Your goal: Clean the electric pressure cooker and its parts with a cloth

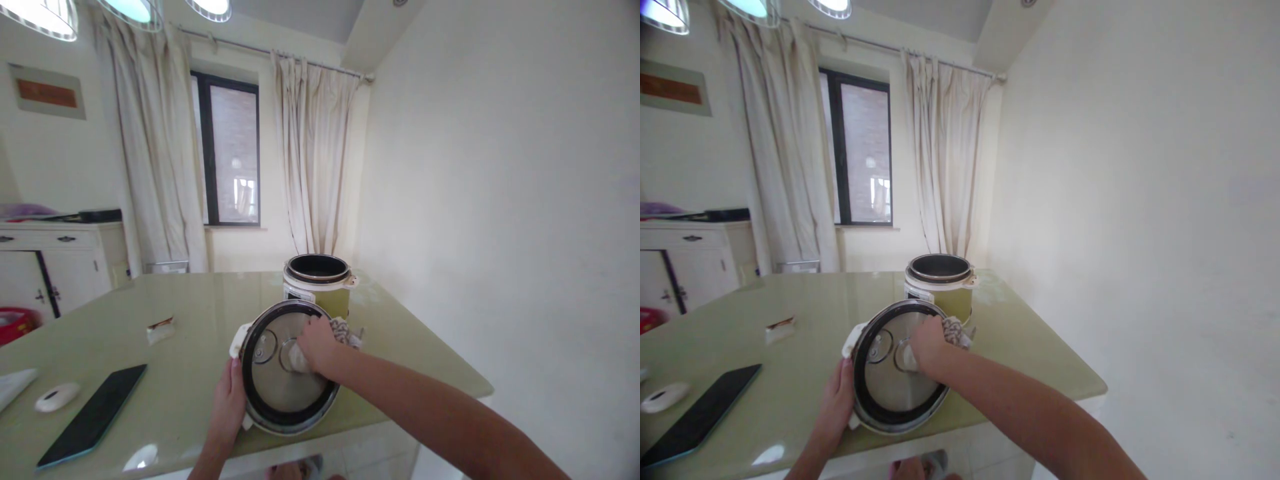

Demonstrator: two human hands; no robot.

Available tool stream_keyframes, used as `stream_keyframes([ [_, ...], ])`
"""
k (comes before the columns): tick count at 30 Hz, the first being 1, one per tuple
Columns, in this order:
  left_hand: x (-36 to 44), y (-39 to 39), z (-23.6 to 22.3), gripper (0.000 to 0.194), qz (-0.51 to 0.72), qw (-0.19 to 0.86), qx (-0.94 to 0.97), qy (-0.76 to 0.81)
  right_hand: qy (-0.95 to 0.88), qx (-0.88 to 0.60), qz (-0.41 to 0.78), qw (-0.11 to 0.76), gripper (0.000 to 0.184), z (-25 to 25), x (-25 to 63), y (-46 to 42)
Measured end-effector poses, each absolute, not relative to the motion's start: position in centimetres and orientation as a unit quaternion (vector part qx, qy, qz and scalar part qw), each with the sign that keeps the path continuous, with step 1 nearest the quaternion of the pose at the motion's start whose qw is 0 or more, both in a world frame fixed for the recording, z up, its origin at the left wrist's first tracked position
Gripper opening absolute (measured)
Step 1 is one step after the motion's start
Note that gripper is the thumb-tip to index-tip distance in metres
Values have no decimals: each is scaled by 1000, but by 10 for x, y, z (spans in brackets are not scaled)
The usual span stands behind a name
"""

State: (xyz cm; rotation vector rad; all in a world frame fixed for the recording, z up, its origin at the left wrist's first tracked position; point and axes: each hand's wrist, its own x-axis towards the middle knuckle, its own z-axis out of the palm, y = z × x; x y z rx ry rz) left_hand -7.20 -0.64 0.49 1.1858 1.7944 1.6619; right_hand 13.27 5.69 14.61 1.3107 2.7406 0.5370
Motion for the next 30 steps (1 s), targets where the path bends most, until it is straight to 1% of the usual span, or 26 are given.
stream_keyframes([
  [2, -73, -5, 2, 64, 598, 214, 428, 643, 863, 467, 193, -22, 27, 154, 132, 66],
  [5, -74, -3, -4, 65, 602, 211, 414, 650, 857, 468, 198, -83, 50, 153, 125, 74],
  [8, -74, -1, -9, 61, 611, 207, 407, 647, 885, 396, 209, -126, 57, 140, 111, 73],
  [10, -74, -2, -8, 60, 614, 204, 409, 644, 902, 356, 204, -135, 58, 130, 101, 66],
  [13, -75, -4, -2, 65, 607, 203, 419, 644, 921, 333, 171, -106, 58, 118, 95, 51],
  [16, -75, -5, 2, 71, 597, 204, 421, 652, 953, 268, 131, -57, 53, 110, 103, 36],
  [20, -76, -2, 1, 69, 605, 199, 423, 645, 969, 229, 92, -11, 44, 111, 127, 32],
  [22, -77, -1, -1, 66, 609, 194, 429, 638, 967, 237, 86, 29, 39, 117, 137, 37],
  [24, -77, -1, -2, 65, 612, 192, 441, 628, 961, 259, 89, 49, 42, 124, 142, 41],
  [26, -76, -2, -3, 66, 614, 191, 445, 623, 948, 298, 98, 47, 47, 130, 143, 42],
  [30, -75, -4, 0, 66, 601, 206, 436, 637, 909, 401, 109, 38, 49, 143, 137, 41],
])
